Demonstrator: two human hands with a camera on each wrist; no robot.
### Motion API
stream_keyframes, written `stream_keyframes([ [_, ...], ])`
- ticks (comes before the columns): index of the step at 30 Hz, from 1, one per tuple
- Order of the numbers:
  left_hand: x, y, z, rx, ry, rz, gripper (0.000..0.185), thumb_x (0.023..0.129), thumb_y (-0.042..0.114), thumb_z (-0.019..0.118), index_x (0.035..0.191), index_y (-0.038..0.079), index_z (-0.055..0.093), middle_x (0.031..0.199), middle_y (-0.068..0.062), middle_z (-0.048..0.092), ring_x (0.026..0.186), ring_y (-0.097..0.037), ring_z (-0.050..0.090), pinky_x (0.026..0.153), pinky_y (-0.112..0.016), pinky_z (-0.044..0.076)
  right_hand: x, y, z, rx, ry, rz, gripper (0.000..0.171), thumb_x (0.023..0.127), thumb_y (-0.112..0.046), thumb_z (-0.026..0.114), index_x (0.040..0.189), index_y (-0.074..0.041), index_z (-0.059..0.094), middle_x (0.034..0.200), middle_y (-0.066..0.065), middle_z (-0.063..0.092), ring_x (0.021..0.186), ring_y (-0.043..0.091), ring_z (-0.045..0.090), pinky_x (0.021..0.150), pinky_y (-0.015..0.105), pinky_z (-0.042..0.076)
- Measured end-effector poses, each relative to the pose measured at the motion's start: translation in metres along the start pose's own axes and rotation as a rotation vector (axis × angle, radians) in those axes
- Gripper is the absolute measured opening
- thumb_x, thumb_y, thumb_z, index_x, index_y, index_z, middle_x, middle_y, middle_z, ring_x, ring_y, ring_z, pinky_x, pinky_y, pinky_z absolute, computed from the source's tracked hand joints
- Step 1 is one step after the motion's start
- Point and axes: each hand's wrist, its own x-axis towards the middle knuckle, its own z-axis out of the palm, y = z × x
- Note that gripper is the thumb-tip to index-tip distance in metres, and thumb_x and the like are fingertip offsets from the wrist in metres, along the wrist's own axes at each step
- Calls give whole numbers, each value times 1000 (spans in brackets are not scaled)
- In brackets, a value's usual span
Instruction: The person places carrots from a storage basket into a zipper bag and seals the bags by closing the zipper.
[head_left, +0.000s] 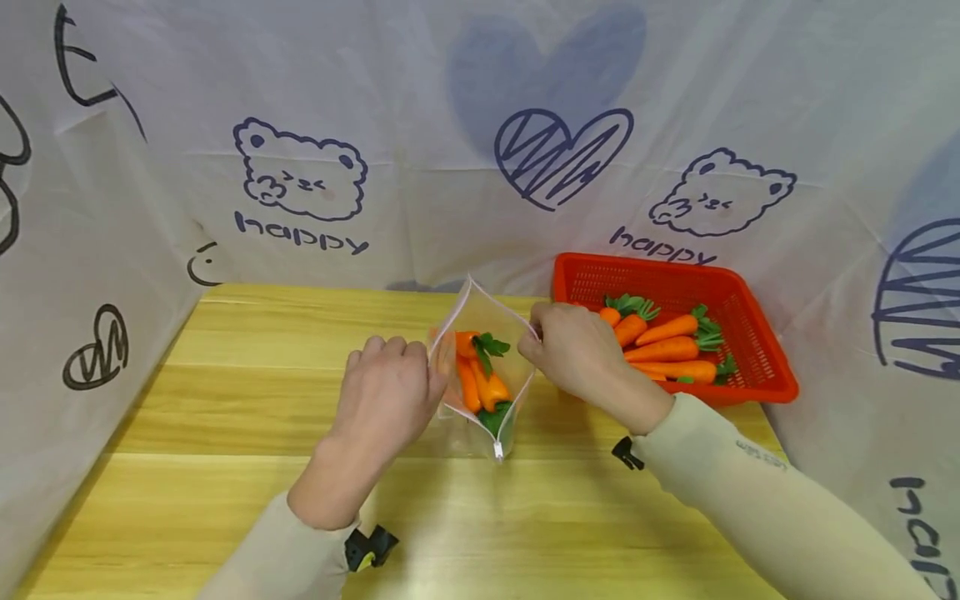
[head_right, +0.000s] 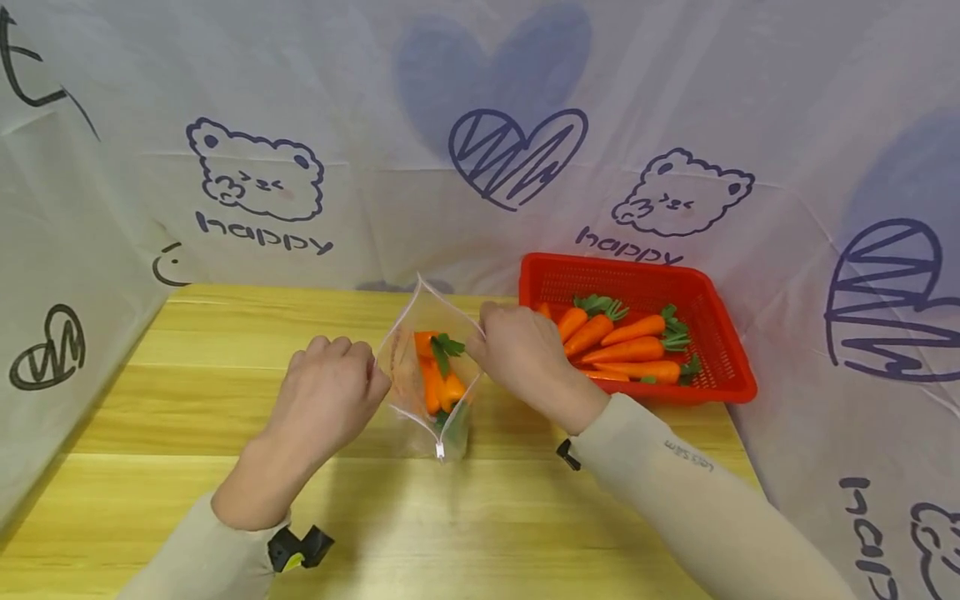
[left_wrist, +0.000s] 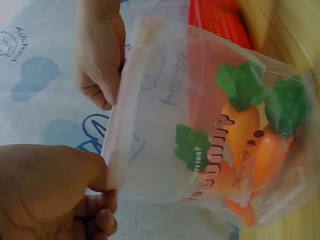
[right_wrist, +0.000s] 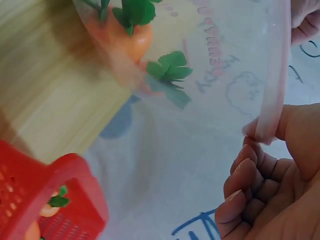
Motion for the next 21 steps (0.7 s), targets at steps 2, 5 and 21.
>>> stream_keyframes([
  [2, 2, 2, 0, -36, 23, -15, 41, 101, 28, 63, 67, 5, 56, 63, -7, 50, 60, -29, 45, 54, -37, 33, 0, -1, -2, 13, 11, -2, 18, 91, -23, 63, 76, -14, 59, 66, 2, 54, 58, 24, 53, 53, 36, 41],
  [5, 4, 4, 0, -69, -6, -51, 41, 102, 29, 61, 68, 7, 58, 63, -6, 51, 61, -29, 45, 55, -37, 34, 0, -1, 1, 20, 5, -5, 18, 90, -23, 63, 76, -15, 58, 65, 2, 53, 58, 24, 52, 52, 36, 40],
  [21, 4, 3, 3, -166, -162, -129, 23, 90, 17, 63, 70, 13, 54, 68, -3, 50, 66, -27, 44, 62, -36, 33, -14, 18, -9, 92, 48, -53, 25, 97, -36, 71, 85, -14, 67, 75, -1, 64, 63, 19, 56, 58, 34, 46],
])
